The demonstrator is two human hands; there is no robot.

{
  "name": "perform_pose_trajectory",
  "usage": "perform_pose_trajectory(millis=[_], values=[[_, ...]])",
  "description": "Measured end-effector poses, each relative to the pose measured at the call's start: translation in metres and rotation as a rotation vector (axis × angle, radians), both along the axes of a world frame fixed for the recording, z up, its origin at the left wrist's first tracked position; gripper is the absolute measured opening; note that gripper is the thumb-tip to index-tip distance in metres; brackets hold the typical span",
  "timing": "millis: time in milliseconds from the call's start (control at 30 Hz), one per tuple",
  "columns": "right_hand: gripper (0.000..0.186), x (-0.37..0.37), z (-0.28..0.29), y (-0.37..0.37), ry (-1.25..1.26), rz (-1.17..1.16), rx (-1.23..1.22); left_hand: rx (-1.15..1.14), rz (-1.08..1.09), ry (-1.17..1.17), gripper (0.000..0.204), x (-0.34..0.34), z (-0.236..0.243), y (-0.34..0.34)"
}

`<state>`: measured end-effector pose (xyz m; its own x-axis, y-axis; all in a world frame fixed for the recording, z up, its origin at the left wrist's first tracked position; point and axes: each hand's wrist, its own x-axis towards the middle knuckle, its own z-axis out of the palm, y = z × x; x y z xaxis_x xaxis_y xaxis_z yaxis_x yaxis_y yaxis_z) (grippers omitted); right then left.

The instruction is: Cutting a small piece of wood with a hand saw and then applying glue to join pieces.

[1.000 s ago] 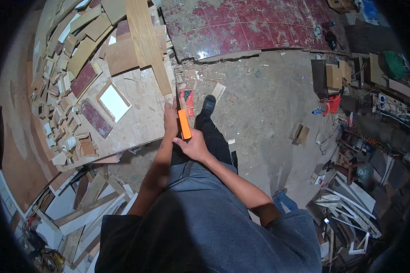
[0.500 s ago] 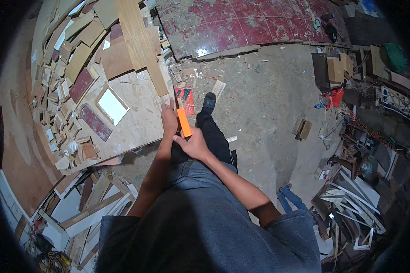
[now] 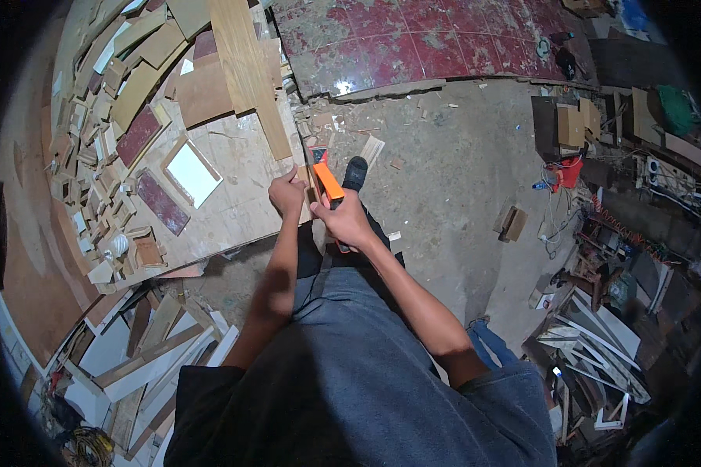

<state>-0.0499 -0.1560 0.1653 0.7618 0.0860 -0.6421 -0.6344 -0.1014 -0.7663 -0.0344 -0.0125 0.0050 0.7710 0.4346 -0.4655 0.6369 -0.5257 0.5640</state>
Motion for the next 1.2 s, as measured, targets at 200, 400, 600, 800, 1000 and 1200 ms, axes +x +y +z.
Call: perform_pose_trajectory(millis=[200, 400, 600, 800, 1000, 1200], values=[[0.029, 0.011, -0.014, 0.006, 0.016, 0.016, -0.009, 0.019, -0.026, 0.009, 0.042, 0.001, -0.004, 0.0], [0.025, 0.008, -0.037, 0.028, -0.213, 0.088, -0.046, 0.053, 0.017, 0.009, 0.023, 0.007, -0.007, -0.002], [0.018, -0.005, -0.044, 0.048, -0.253, 0.092, -0.117, 0.025, 0.021, -0.009, 0.03, 0.005, -0.008, -0.002], [0.021, -0.023, -0.052, 0.045, -0.314, 0.05, -0.141, -0.032, 0.005, 0.013, 0.028, 0.004, 0.001, -0.004], [0.039, -0.02, -0.025, 0.028, -0.246, -0.018, -0.085, 0.053, -0.025, -0.017, 0.031, 0.001, -0.005, -0.005], [0.041, 0.006, -0.011, 0.014, -0.057, -0.002, -0.118, 0.019, -0.003, -0.011, 0.034, -0.001, -0.014, -0.001]])
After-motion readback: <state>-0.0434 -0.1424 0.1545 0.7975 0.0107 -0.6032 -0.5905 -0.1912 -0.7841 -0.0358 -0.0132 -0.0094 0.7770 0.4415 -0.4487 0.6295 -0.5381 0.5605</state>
